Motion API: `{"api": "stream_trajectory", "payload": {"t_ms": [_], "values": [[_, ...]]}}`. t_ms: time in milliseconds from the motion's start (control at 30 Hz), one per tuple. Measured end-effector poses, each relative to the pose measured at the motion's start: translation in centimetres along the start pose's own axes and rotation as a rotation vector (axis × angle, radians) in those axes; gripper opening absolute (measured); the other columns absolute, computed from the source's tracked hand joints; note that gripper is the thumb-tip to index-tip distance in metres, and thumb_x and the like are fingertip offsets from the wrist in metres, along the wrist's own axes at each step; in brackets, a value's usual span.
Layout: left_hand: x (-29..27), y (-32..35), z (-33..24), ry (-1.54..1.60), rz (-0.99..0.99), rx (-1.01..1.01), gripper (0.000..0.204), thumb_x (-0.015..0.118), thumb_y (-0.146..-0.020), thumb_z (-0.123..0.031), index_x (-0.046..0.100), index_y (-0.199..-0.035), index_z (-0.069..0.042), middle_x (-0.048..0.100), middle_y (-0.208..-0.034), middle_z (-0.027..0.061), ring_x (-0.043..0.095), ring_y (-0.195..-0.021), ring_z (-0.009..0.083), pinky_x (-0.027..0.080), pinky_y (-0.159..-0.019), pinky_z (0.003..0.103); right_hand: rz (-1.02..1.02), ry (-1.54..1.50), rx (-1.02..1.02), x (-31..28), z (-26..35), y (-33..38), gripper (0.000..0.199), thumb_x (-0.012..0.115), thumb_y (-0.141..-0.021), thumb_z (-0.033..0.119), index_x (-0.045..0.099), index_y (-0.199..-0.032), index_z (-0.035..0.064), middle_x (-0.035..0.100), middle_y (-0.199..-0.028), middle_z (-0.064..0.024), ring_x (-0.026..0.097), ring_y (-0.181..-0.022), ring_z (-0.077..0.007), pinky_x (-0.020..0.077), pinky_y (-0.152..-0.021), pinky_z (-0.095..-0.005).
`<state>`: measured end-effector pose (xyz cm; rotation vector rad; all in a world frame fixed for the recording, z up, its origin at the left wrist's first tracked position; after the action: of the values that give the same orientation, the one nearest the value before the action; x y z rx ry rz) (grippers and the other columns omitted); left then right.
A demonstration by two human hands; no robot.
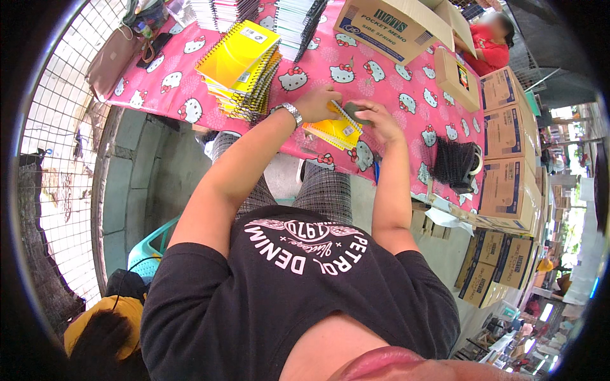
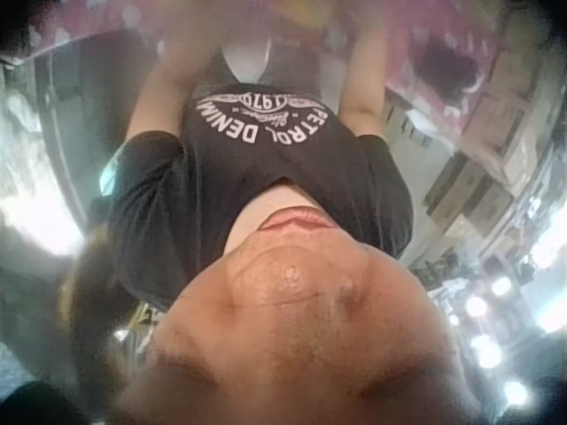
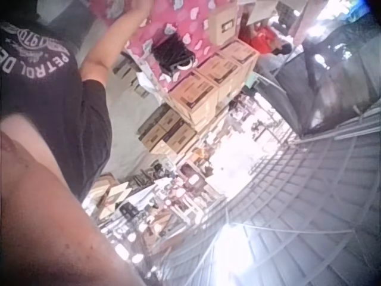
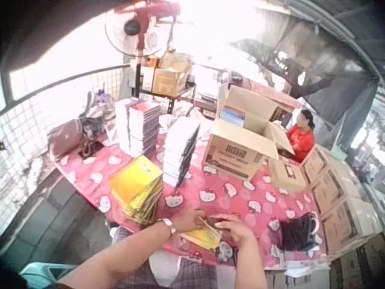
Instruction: The person assembles small yellow notepads by hand, inserting metal spiral coils through pre-punched holes in the covers and pages, then stacking the finished items on a table.
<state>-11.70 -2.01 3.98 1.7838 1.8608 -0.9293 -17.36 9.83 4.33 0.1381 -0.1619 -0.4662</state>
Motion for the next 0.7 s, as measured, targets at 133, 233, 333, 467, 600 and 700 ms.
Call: {"api": "stream_trajectory", "payload": {"t_ms": [133,233,333,467,600,700], "values": [[-0.2,-0.2,0.5,0.08,-0.001,0.002,0.033,0.075,-0.073,-0.019,0.061,-0.099,-0.004,0.056,-0.097,0.0114,0.057,-0.096,0.0291,0.046,-0.085,0.037,0.213,-0.436,-0.257,1.6,2.9,0.8,0.042,0.065,-0.074,0.016,0.064,-0.113,0.0015,0.061,-0.114,-0.01,0.056,-0.111,-0.0219,0.0419,-0.098,-0.0365],[0.3,-0.2,0.6,0.115,-0.022,0.012,0.033,0.075,-0.072,-0.017,0.06,-0.099,-0.004,0.059,-0.096,0.0115,0.058,-0.095,0.0274,0.046,-0.084,0.036,-0.165,0.217,0.123,-2.1,-1.3,-0.5,0.042,0.066,-0.073,0.019,0.064,-0.111,0.0007,0.06,-0.115,-0.0115,0.056,-0.112,-0.0248,0.0413,-0.099,-0.0378],[-0.4,-0.2,1.4,0.197,-0.029,-0.029,0.036,0.076,-0.071,-0.019,0.06,-0.099,-0.003,0.061,-0.097,0.0139,0.06,-0.094,0.0292,0.047,-0.083,0.037,0.219,-0.454,-0.234,2.1,3.1,0.5,0.039,0.067,-0.075,0.017,0.064,-0.111,0.0016,0.064,-0.108,-0.0085,0.056,-0.108,-0.0191,0.0412,-0.097,-0.0344],[-0.2,-0.1,1.2,0.294,-0.052,-0.041,0.034,0.076,-0.071,-0.016,0.059,-0.097,-0.002,0.064,-0.094,0.0151,0.063,-0.091,0.0267,0.048,-0.08,0.035,-0.036,-0.048,0.006,-0.3,-0.1,-1.2,0.042,0.07,-0.073,0.02,0.064,-0.111,0.001,0.062,-0.113,-0.0095,0.057,-0.107,-0.02,0.0411,-0.096,-0.0355],[0.0,0.0,0.8,0.329,-0.035,-0.055,0.032,0.075,-0.074,-0.013,0.06,-0.099,-0.002,0.064,-0.09,0.0113,0.062,-0.083,0.0185,0.049,-0.076,0.033,-0.001,0.078,0.074,-1.2,-1.4,-2.2,0.047,0.074,-0.071,0.026,0.065,-0.111,0.0027,0.06,-0.118,-0.0119,0.056,-0.111,-0.0228,0.0408,-0.097,-0.0385],[-0.3,0.4,2.2,0.329,-0.059,-0.126,0.026,0.073,-0.077,-0.014,0.06,-0.096,-0.001,0.064,-0.084,0.0128,0.063,-0.08,0.0185,0.049,-0.073,0.034,-0.378,0.87,0.06,-6.6,-1.1,-0.8,0.054,0.076,-0.071,0.034,0.063,-0.115,0.005,0.055,-0.125,-0.0177,0.05,-0.118,-0.0297,0.0386,-0.1,-0.0425]]}}
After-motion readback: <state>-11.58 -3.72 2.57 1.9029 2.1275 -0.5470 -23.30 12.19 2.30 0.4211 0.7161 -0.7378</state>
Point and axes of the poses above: each hand's wrist, its own y-axis away from the middle knuckle, its own x-axis out of the palm, z = x × y, the point moved 9 cm from there along -y, towards the middle knuckle
